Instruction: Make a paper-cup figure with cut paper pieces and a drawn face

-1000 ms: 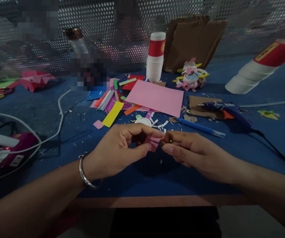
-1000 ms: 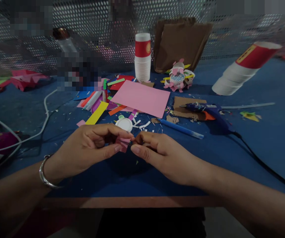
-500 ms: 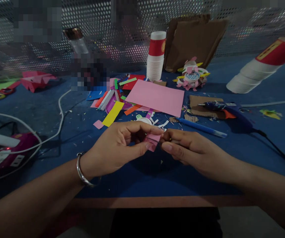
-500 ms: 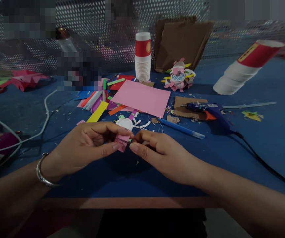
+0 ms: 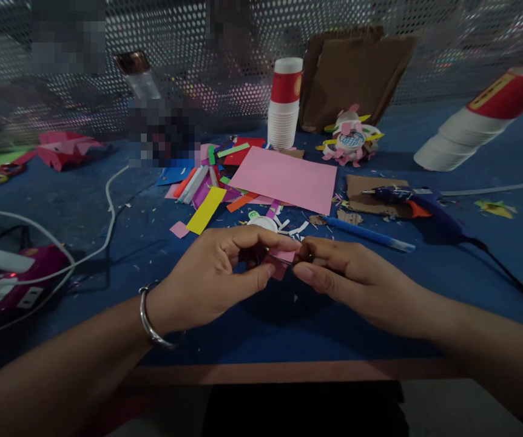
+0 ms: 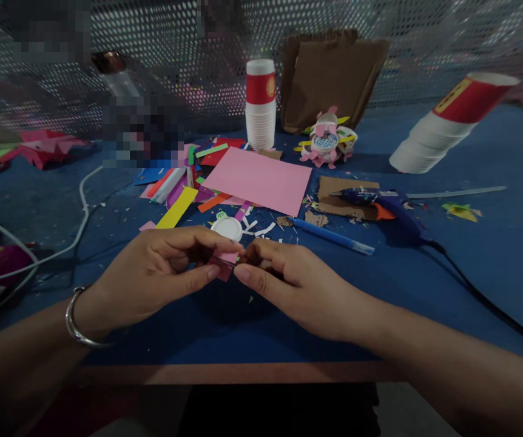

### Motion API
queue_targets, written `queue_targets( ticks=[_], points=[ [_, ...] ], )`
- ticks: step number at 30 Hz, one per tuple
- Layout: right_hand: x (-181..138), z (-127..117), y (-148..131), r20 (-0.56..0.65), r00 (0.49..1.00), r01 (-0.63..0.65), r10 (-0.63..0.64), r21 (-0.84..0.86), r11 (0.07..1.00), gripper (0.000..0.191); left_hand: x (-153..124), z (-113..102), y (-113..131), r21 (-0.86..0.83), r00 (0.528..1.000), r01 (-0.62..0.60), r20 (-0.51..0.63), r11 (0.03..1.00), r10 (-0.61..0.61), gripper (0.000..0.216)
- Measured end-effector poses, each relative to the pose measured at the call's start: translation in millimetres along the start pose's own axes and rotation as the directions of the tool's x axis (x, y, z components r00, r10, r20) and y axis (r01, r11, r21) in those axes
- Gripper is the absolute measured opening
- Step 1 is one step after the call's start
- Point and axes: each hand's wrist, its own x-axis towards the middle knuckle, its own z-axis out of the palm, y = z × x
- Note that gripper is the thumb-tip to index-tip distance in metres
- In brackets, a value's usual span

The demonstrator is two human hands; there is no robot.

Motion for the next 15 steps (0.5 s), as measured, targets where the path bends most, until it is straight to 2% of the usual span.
queue_targets(
  ticks=[9, 15],
  points=[
    [-0.2, 1.7, 0.6, -0.009, 0.999, 0.045, -0.045, 0.000, 0.999, 0.030, -2.0, 3.3, -0.2, -0.052, 1.000, -0.020, 0.012, 0.998, 0.020, 0.033],
    [1.5, 2.2, -1.2, -0.014, 0.999, 0.044, -0.044, -0.010, 0.999, 0.034, -0.7, 4.4, 0.6, -0.036, 1.000, -0.003, 0.023, 0.999, 0.004, 0.032]
  ],
)
